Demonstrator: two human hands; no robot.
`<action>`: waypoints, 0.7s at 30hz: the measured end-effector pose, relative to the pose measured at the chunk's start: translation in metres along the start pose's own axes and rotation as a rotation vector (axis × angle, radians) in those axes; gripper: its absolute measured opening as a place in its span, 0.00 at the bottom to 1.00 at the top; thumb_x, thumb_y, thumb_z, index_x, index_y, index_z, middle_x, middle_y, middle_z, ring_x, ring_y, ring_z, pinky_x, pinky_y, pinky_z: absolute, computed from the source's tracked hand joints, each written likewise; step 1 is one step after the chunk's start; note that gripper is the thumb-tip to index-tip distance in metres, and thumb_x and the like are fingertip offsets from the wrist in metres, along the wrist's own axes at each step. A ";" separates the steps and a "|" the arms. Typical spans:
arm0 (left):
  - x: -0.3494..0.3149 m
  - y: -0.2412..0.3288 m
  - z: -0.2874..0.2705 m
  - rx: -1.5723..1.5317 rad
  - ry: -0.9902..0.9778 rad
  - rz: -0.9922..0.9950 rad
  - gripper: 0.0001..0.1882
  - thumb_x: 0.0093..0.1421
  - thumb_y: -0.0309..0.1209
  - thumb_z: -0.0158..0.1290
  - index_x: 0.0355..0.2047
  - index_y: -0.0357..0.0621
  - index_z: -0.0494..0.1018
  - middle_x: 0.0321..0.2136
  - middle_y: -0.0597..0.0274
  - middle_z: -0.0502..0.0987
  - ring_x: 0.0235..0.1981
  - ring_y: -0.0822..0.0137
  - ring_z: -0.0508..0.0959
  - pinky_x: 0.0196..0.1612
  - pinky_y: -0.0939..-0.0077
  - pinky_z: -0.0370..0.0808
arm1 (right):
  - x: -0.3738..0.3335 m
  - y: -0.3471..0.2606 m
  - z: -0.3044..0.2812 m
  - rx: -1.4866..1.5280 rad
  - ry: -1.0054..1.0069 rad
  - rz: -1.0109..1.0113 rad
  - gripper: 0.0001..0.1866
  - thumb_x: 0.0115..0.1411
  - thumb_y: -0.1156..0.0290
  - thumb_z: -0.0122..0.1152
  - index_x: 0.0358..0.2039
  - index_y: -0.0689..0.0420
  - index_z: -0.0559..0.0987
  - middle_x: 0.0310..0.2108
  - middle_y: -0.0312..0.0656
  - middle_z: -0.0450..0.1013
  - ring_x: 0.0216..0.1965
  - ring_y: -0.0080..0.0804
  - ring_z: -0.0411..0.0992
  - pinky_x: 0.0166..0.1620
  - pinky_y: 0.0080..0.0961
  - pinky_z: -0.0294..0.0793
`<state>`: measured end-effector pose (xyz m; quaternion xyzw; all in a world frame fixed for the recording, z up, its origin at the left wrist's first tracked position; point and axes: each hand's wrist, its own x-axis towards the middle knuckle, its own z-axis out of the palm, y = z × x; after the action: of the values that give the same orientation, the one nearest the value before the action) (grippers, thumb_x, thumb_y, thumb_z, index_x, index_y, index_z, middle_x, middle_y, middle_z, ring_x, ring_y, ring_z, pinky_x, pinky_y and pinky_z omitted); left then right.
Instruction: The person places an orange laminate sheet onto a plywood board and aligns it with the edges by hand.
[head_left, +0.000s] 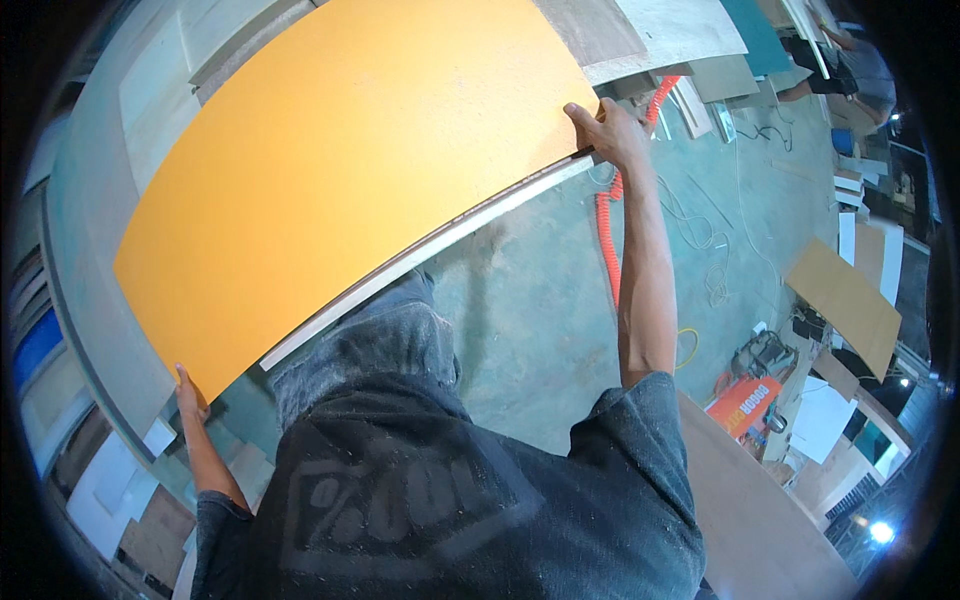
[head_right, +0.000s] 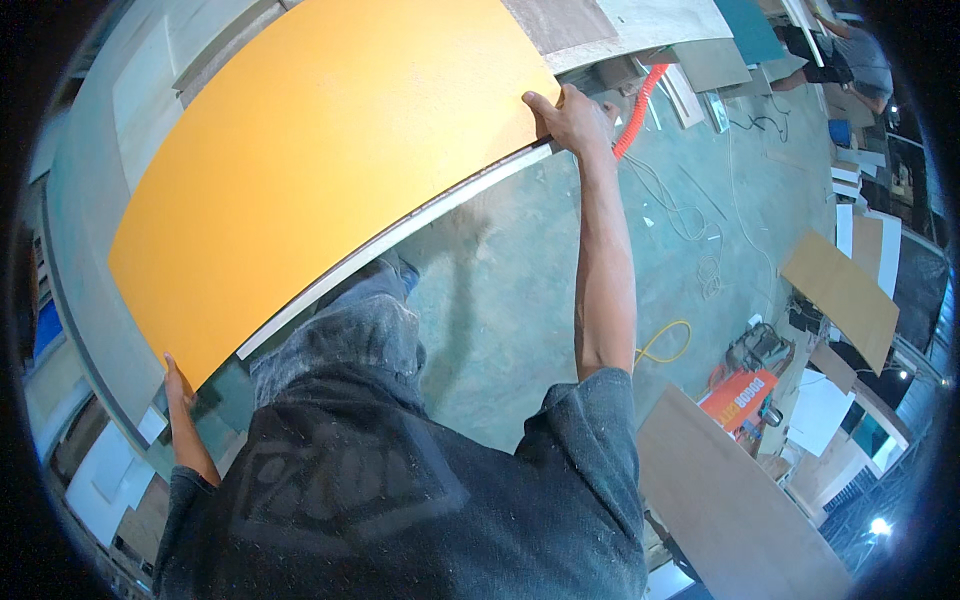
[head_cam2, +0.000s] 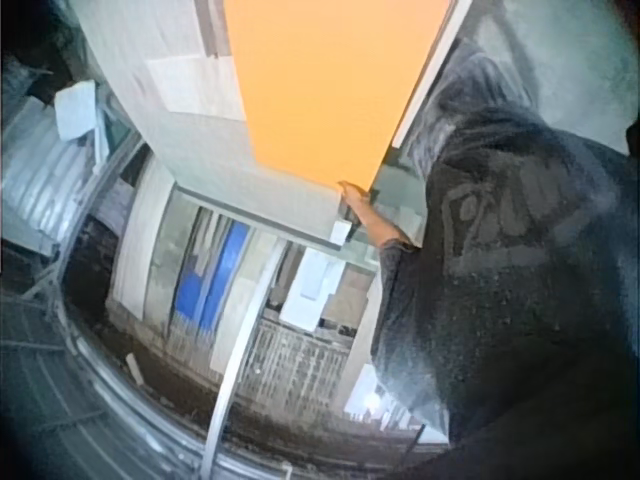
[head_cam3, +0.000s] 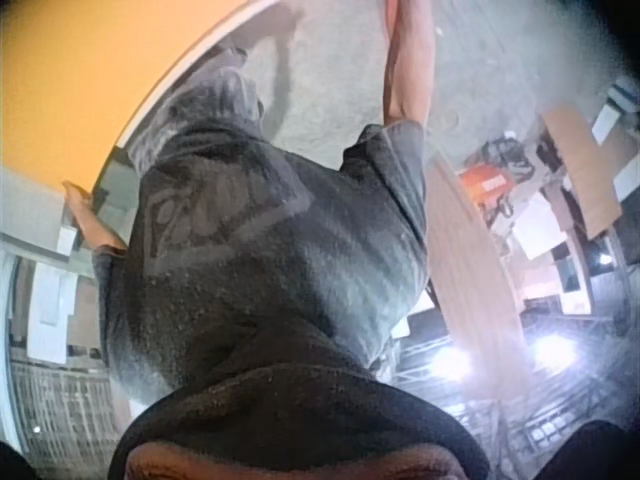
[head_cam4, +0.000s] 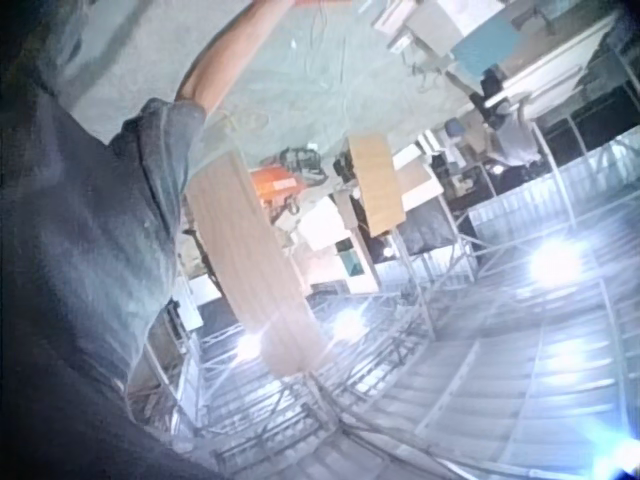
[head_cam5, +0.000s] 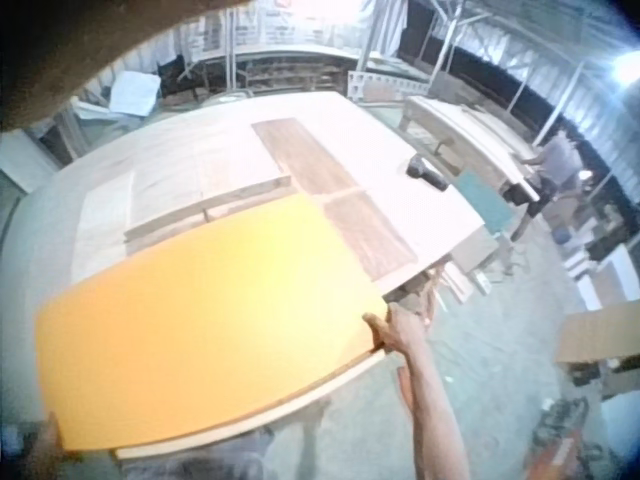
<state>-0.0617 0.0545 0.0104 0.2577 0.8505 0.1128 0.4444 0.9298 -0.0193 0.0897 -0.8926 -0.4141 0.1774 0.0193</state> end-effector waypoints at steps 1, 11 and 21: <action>0.000 0.003 -0.001 0.019 -0.017 -0.002 0.55 0.55 0.83 0.47 0.67 0.53 0.63 0.54 0.59 0.77 0.46 0.60 0.78 0.36 0.55 0.68 | 0.000 -0.001 -0.002 0.008 -0.008 0.004 0.43 0.63 0.25 0.52 0.50 0.57 0.83 0.41 0.52 0.85 0.51 0.49 0.82 0.72 0.63 0.44; -0.016 0.014 0.004 0.042 -0.011 -0.081 0.59 0.56 0.81 0.50 0.73 0.50 0.55 0.60 0.56 0.74 0.49 0.60 0.78 0.39 0.64 0.73 | 0.003 0.005 -0.003 0.051 0.000 -0.022 0.44 0.62 0.23 0.53 0.44 0.60 0.82 0.37 0.56 0.84 0.47 0.53 0.82 0.70 0.69 0.45; 0.002 -0.004 -0.009 -0.257 -0.051 0.106 0.56 0.67 0.65 0.55 0.75 0.33 0.46 0.70 0.45 0.64 0.68 0.52 0.70 0.67 0.57 0.71 | 0.003 0.007 -0.007 0.017 -0.044 -0.086 0.45 0.62 0.22 0.52 0.39 0.61 0.80 0.33 0.54 0.83 0.43 0.55 0.82 0.69 0.64 0.49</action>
<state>-0.0711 0.0530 0.0124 0.2462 0.8025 0.2376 0.4887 0.9390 -0.0204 0.0940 -0.8697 -0.4507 0.1997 0.0252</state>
